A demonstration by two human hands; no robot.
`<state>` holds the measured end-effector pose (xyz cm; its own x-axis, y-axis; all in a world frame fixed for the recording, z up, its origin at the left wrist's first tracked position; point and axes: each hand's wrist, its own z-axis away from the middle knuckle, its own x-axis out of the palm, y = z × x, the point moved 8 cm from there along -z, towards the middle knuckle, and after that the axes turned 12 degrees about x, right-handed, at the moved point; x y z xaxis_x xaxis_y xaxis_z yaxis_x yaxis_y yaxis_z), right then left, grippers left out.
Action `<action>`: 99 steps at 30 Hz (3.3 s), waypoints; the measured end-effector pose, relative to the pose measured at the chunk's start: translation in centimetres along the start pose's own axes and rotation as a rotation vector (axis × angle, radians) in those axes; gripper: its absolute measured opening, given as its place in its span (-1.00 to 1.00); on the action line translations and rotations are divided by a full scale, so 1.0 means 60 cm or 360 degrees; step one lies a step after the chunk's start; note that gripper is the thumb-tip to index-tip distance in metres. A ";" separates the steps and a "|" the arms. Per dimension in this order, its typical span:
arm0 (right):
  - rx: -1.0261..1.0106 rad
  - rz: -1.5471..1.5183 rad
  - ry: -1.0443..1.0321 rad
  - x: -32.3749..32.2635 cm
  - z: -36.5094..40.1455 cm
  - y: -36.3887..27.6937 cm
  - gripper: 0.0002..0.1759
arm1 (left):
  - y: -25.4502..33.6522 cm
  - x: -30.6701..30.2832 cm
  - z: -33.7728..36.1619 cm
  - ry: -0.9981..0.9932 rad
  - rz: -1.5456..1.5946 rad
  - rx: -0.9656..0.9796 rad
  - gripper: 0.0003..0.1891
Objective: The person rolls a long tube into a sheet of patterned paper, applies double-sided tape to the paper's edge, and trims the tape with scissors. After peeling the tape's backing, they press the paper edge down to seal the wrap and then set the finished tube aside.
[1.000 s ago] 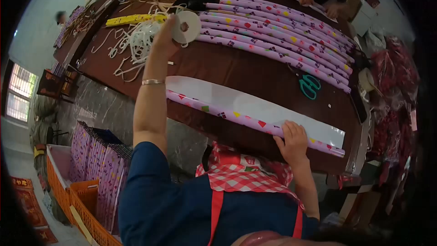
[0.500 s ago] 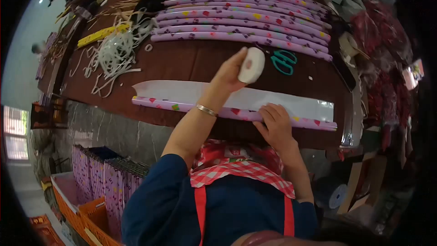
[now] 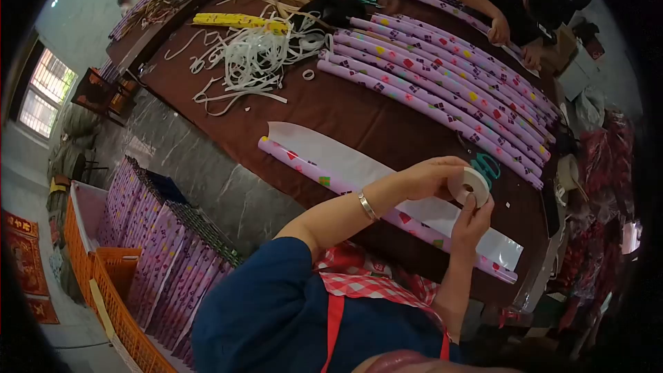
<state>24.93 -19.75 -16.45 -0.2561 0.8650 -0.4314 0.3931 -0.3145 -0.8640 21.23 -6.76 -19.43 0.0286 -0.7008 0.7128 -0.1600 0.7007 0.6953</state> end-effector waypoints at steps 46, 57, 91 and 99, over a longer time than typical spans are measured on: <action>-0.0217 -0.0194 -0.0259 0.018 0.001 0.015 -0.34 | 0.003 -0.016 -0.029 -0.0009 -0.0665 0.0013 -0.74; -0.0699 0.0282 -0.0183 0.038 0.015 -0.032 -0.31 | 0.011 -0.050 -0.034 0.0494 -0.0271 0.0109 -0.69; -0.1051 0.0594 -0.0220 0.057 0.032 -0.077 -0.49 | 0.010 -0.067 -0.035 0.0590 -0.0177 0.0145 -0.69; -0.0988 0.0457 -0.0008 0.031 0.025 -0.082 -0.45 | 0.021 -0.056 -0.028 0.0482 -0.0239 0.0028 -0.75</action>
<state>21.21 -17.17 -13.38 -0.0695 0.7783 -0.6240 0.8794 -0.2475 -0.4067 22.60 -3.31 -20.76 0.3446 -0.7223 0.5996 -0.1485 0.5887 0.7946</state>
